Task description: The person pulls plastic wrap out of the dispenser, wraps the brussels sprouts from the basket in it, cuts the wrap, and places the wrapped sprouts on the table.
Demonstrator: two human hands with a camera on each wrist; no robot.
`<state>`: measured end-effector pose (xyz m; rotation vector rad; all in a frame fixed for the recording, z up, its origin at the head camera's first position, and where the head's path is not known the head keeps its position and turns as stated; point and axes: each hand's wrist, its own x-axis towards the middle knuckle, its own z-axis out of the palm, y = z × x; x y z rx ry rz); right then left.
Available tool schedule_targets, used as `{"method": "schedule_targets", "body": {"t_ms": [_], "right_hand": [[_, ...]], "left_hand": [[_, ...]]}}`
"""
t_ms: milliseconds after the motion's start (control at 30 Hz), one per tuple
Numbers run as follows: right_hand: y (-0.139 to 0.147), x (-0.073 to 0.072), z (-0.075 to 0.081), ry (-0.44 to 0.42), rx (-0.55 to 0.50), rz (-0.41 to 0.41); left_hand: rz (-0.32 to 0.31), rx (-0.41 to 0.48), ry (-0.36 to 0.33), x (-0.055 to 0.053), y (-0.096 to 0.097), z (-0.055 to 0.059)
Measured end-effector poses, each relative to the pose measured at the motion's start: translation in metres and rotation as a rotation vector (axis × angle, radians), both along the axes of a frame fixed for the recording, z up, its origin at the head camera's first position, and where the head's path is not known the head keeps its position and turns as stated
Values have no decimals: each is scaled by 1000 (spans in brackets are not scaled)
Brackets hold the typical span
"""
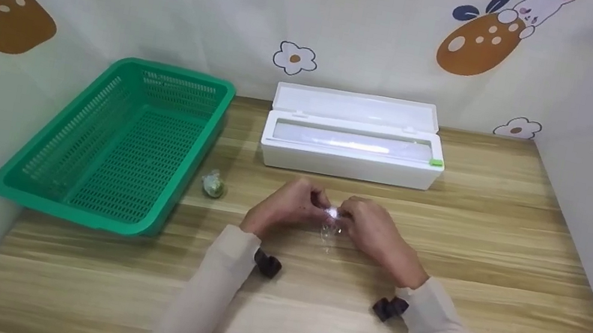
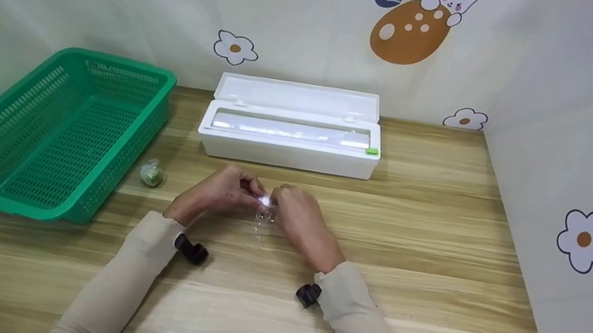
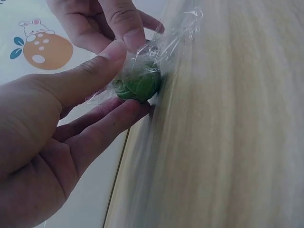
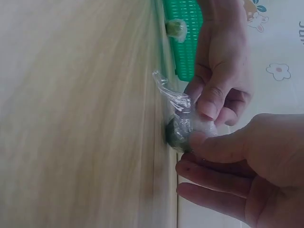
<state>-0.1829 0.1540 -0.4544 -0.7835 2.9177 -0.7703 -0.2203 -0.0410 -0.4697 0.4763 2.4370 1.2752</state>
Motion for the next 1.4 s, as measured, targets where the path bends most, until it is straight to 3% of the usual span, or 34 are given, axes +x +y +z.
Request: {"method": "schedule_targets", "body": {"t_ms": [233, 367, 833, 933, 1200, 1400], "right_hand": [[1, 2, 4, -112, 99, -6], [-5, 4, -1, -135, 97, -14], [0, -1, -6, 62, -9, 20], [3, -3, -4, 0, -27, 3], [11, -7, 7, -313, -110, 6], [8, -13, 0, -429, -243, -179]], "left_hand": [[26, 3, 37, 2, 2, 2], [28, 5, 29, 2, 2, 2], [-59, 67, 28, -1, 0, -1], [-87, 53, 59, 0, 1, 0], [-77, 78, 69, 2, 1, 0], [-135, 134, 50, 2, -5, -1]]}}
